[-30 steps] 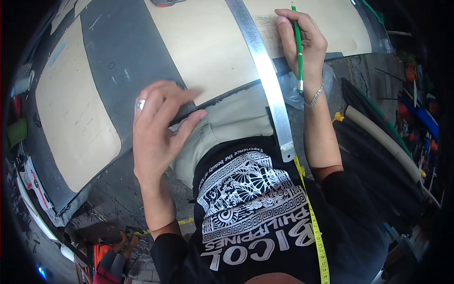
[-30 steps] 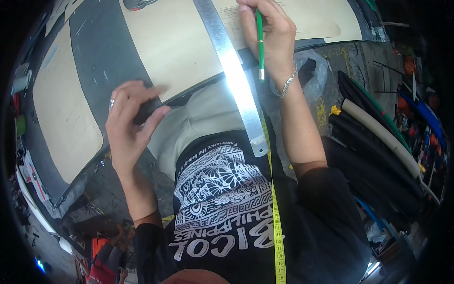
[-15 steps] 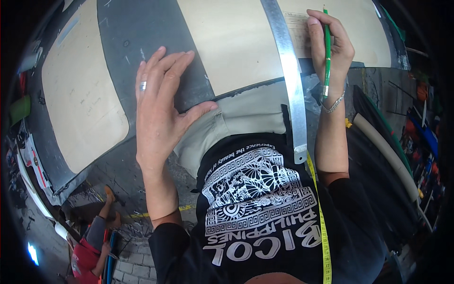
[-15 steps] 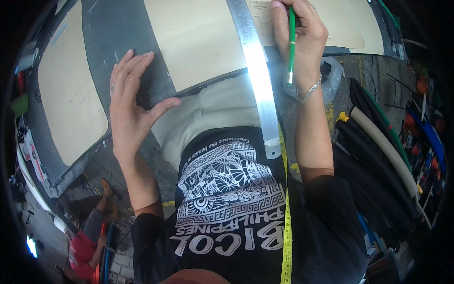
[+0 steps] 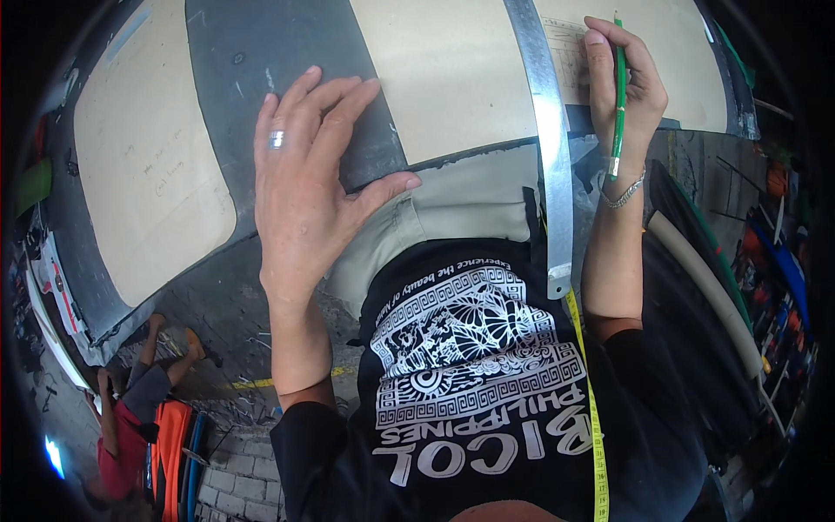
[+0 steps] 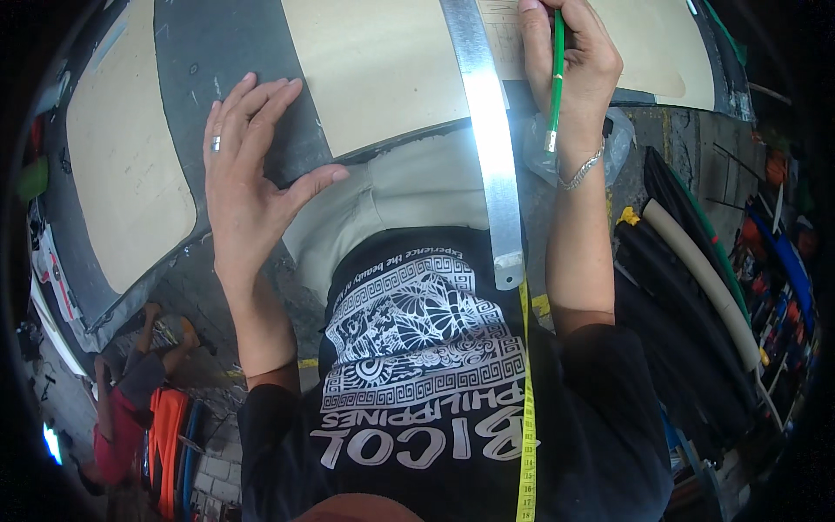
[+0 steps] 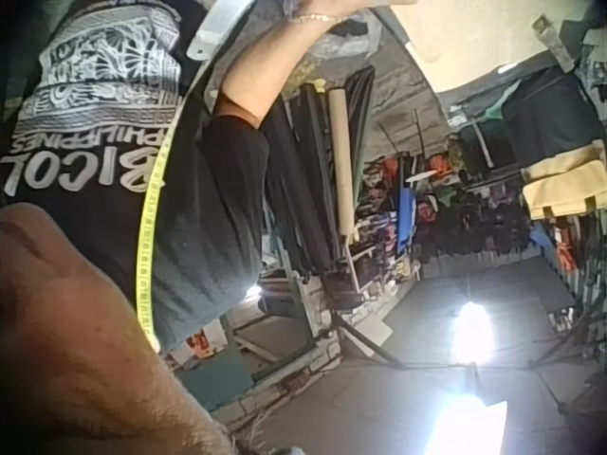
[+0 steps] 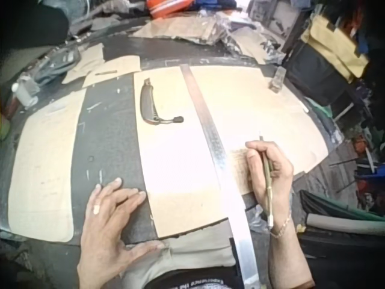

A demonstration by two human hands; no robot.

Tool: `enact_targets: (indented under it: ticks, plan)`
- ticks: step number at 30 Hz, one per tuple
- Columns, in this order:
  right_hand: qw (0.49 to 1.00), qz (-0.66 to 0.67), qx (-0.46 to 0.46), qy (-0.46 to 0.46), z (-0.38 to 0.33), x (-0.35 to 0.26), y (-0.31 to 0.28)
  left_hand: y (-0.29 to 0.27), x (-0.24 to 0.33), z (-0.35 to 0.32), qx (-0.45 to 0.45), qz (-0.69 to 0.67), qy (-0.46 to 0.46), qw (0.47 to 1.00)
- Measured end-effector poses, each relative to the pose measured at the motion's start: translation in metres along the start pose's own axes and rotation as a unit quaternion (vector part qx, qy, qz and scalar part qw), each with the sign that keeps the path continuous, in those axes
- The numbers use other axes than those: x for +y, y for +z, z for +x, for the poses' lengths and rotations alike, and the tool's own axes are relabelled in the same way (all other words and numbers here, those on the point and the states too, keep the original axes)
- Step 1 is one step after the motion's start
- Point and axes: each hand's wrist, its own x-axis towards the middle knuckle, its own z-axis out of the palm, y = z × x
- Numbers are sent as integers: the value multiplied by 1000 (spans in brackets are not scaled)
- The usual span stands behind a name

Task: The person measures cardboard patterns with a metal ruler and a measuring tape, then marks lines and writes notes on the cardboard using a pencil.

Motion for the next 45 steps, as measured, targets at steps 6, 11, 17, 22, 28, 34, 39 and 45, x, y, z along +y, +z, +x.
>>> enact_targets:
  ticks: [6, 11, 17, 22, 28, 34, 39, 45]
  plan:
    - [1000, -5, 6, -26, -1, 4, -1, 3, 0, -1, -3, 5, 1, 1000]
    - [1000, -19, 10, -23, -1, 2, -1, 4, 1, -1, 3, 5, -12, 1000]
    - [1000, -10, 4, -22, -1, 2, -1, 5, -1, 0, 21, 12, -18, 1000]
    - [1000, -24, -1, -17, -2, 3, -2, 7, 1, 0, 18, 11, -29, 999]
    - [999, -19, 0, -28, 0, 4, -1, 6, 0, 0, 18, 17, -31, 999]
    - [999, -19, 8, -27, -1, 7, -1, 7, -1, -1, 16, 20, -26, 999]
    - [999, -23, 9, -22, -1, 6, 0, 8, -1, -1, 16, 15, -26, 999]
    - [999, -26, 13, -20, -1, 6, -1, 6, 5, 1, -22, 67, -6, 997]
